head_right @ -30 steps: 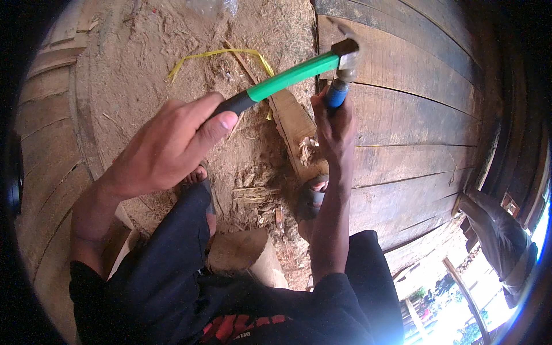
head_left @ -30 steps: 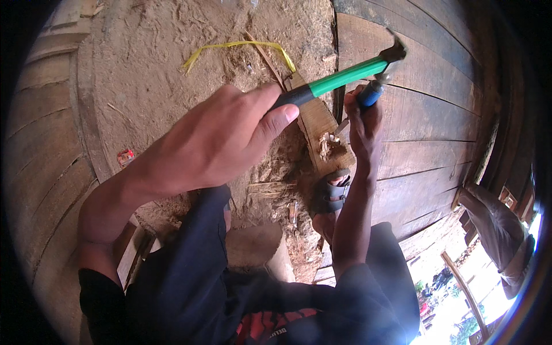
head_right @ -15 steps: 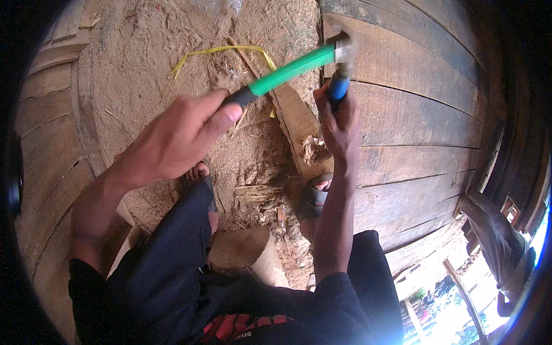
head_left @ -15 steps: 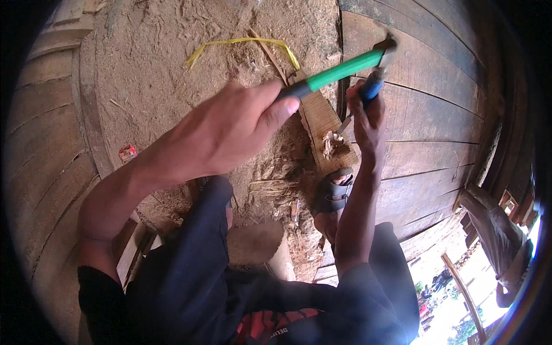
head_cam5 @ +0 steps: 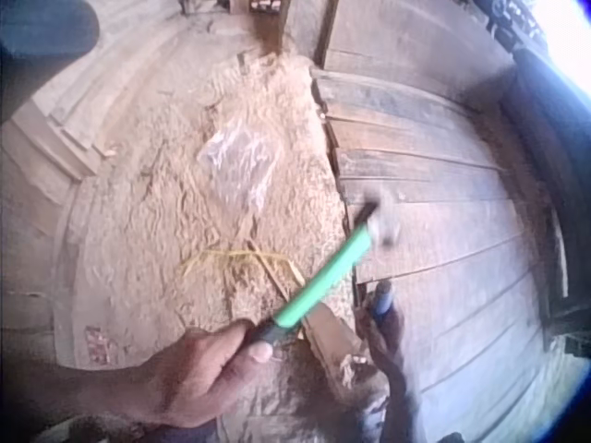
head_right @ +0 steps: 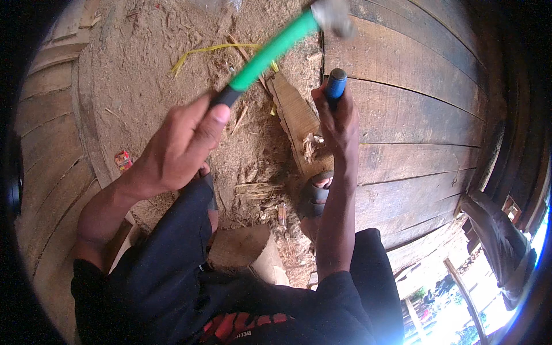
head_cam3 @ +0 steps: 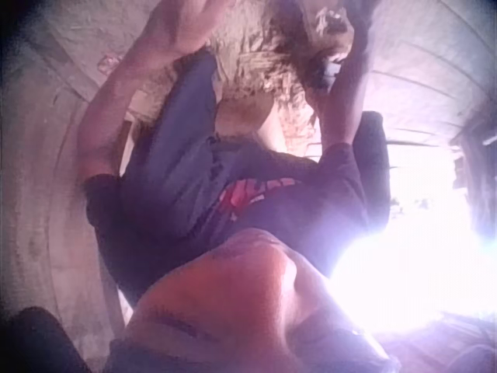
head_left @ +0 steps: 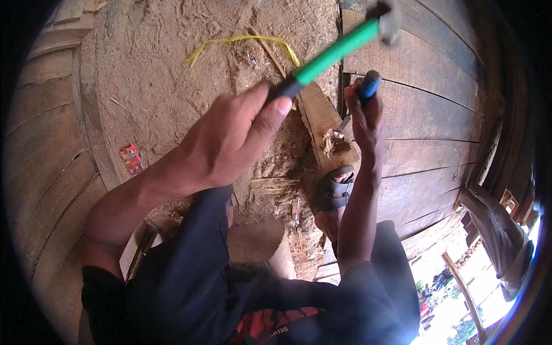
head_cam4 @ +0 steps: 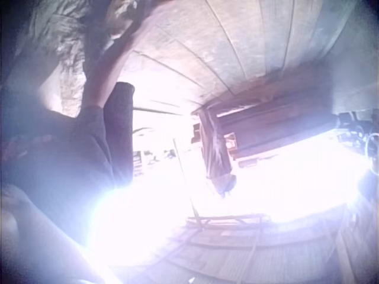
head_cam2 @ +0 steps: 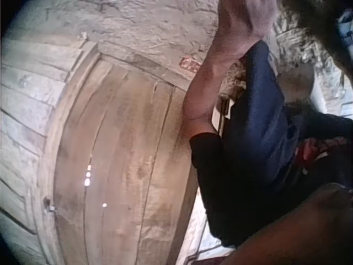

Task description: The person sits on a wooden floor and uses a hammer and chisel to carve a small piece of wood. They repeatedly strike the chisel to remove wood shavings and shape the material.

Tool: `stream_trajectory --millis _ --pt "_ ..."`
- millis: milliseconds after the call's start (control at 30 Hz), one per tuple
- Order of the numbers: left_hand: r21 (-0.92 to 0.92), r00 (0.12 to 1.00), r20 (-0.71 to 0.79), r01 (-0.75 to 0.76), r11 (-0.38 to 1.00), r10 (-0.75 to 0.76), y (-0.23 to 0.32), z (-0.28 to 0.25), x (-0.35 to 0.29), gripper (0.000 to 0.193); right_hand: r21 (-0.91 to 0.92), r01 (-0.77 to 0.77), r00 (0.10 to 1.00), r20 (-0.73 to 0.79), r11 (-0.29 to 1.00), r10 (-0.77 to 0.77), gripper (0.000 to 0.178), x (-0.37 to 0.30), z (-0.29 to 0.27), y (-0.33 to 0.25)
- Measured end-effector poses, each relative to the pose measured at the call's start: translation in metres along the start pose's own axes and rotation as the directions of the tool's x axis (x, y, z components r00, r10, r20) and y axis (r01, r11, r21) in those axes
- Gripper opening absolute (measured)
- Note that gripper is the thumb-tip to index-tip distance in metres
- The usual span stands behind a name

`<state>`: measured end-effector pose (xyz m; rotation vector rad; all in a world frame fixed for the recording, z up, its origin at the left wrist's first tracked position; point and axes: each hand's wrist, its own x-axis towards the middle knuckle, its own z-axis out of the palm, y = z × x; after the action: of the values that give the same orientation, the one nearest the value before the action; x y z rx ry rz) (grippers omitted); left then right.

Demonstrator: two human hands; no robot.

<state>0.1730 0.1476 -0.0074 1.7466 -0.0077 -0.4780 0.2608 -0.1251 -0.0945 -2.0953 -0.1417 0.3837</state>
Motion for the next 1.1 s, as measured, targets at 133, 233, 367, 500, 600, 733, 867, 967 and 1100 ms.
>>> stream_trajectory --millis 133,233,367,500,600,733,867,967,1100 --pt "0.272 0.997 -0.040 -0.047 0.961 0.060 -0.003 -0.001 -0.001 0.047 -0.007 0.028 1.000 -0.005 1.000 -0.028 0.023 0.003 -0.006 0.013" --pt "0.050 0.996 -0.084 0.006 0.999 -0.002 0.012 -0.006 0.004 0.047 -0.034 0.067 0.998 -0.018 0.997 -0.068 0.019 -0.001 0.000 0.002" --pt "0.345 0.996 0.087 -0.038 0.938 0.008 0.007 -0.008 0.014 0.047 -0.060 0.000 0.999 -0.038 0.998 -0.002 0.023 -0.003 -0.001 0.030" --pt "0.242 0.999 0.008 -0.050 0.969 0.050 0.019 -0.012 0.015 0.047 -0.026 -0.011 0.998 -0.059 1.000 0.010 0.020 -0.005 0.007 0.038" --pt "0.163 0.991 -0.090 -0.085 0.983 0.100 0.024 -0.016 0.012 0.046 0.131 0.001 1.000 -0.028 0.991 0.002 0.013 -0.017 0.008 0.024" --pt "0.116 0.992 -0.111 -0.050 0.992 0.063 0.028 -0.025 0.009 0.045 0.405 0.026 0.999 -0.040 0.914 -0.011 0.011 -0.023 0.000 0.012" --pt "0.102 0.994 -0.104 -0.030 0.994 0.041 0.026 -0.025 0.010 0.044 0.482 0.090 0.993 -0.110 0.872 -0.041 0.012 -0.020 -0.006 -0.004" --pt "0.132 0.996 -0.081 -0.019 0.991 0.030 0.024 -0.022 0.012 0.042 0.391 0.093 0.989 -0.139 0.916 -0.041 0.010 -0.020 -0.013 -0.013" --pt "0.143 0.996 -0.076 -0.042 0.989 0.053 0.023 -0.019 0.014 0.042 0.366 0.081 0.992 -0.121 0.927 -0.038 0.010 -0.020 -0.015 -0.005"
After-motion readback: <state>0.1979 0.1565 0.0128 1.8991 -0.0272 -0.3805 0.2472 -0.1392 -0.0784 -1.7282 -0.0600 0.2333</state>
